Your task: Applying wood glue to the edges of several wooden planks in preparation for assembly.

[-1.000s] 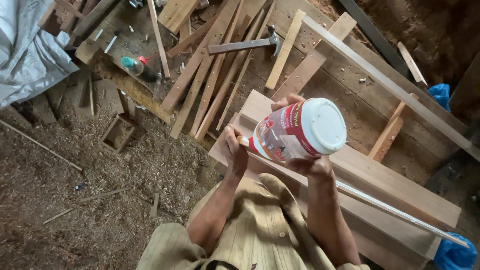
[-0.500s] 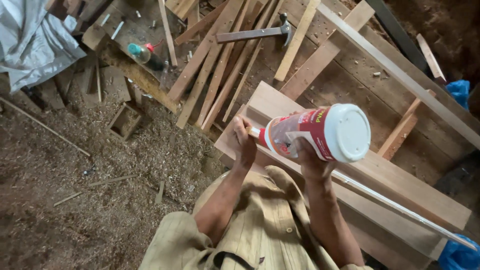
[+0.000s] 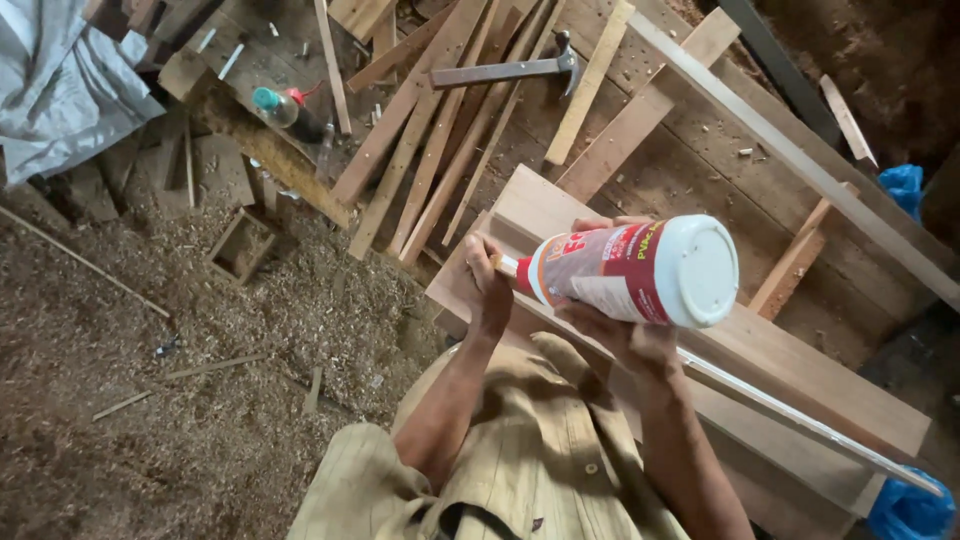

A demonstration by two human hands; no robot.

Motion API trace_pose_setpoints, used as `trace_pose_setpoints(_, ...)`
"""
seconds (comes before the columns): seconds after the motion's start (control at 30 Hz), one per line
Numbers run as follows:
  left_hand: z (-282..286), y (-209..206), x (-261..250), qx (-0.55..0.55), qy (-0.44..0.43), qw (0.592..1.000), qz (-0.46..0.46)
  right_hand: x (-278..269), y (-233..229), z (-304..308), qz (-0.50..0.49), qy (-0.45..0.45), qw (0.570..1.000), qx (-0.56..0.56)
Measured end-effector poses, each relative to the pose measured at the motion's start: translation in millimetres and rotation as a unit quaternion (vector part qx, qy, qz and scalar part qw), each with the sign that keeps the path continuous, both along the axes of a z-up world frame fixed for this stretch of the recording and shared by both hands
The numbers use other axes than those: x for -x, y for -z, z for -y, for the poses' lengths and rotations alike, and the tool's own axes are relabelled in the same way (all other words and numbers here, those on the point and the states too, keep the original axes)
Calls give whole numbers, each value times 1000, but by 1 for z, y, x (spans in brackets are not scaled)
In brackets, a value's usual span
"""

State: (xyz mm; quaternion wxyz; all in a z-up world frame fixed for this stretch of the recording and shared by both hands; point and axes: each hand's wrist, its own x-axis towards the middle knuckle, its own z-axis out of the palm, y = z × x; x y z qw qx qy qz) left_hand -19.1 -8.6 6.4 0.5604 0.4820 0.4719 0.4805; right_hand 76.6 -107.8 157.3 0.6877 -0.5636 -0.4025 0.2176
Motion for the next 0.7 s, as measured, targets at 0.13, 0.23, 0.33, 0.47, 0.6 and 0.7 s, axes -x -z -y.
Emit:
trace_pose_setpoints(0.13,4,16,0,6,-11,1000,5,-7,6,-14,13,5,1000,-5)
trace_pose_setpoints(0.23,4,23,1,2,-12,1000,-5,-6,7,-13,25,13,1000,-2)
trace_pose_setpoints(0.33,6,19,3,0,-17,1000,-17,0,9,-11,37,25,999,1)
trace_pose_setpoints(0.47,7,28,1,-8,-13,999,-37,3,12,-13,53,33,998,2)
trace_pose_setpoints(0.6,7,19,2,-12,-15,999,-27,6,16,-7,66,38,997,2)
trace_pose_setpoints(0.7,5,10,2,-18,-13,999,-36,9,18,-5,77,49,996,-1)
